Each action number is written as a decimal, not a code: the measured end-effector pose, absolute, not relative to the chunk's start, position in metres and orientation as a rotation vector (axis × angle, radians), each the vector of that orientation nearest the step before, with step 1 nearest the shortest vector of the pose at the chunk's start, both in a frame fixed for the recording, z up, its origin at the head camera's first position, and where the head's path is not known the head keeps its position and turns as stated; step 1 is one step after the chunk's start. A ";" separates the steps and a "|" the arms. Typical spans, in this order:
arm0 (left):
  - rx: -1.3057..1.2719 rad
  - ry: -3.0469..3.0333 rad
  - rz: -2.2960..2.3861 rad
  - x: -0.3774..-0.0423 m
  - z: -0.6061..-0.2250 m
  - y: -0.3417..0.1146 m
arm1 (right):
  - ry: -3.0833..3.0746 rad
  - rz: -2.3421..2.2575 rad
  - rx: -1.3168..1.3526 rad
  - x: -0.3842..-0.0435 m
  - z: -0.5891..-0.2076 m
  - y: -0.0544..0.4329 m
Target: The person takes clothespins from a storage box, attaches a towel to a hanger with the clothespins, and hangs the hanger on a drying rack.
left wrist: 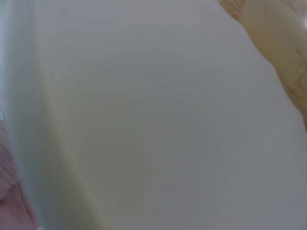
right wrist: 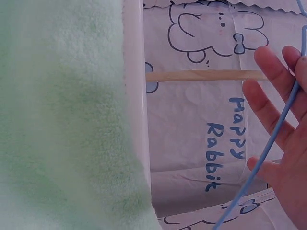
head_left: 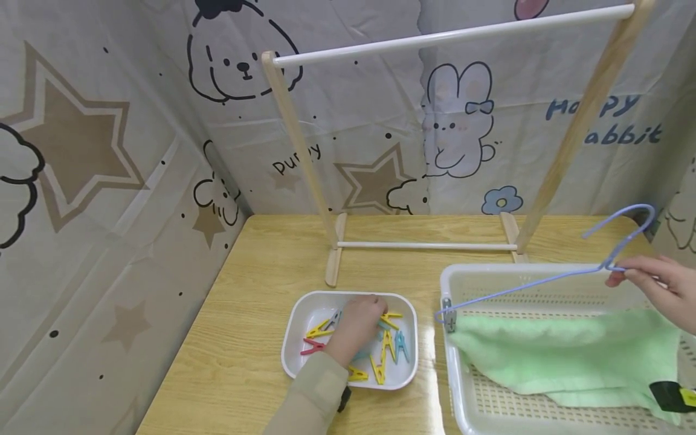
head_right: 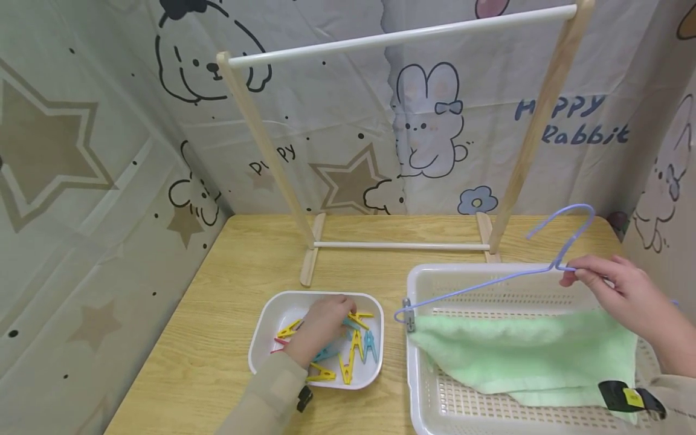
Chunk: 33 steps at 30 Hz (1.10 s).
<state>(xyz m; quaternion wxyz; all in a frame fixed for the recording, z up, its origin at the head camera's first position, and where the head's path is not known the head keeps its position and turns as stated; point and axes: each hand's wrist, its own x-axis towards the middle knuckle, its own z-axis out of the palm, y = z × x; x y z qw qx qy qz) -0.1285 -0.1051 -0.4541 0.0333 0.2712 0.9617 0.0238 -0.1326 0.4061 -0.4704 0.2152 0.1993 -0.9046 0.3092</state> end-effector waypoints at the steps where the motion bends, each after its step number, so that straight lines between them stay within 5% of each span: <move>1: 0.843 2.946 0.071 -0.129 -0.454 -0.104 | -2.518 0.838 0.544 -0.133 -0.473 0.408; 33: 0.909 2.785 -0.091 -0.127 -0.472 -0.090 | -2.607 0.745 0.483 -0.140 -0.461 0.385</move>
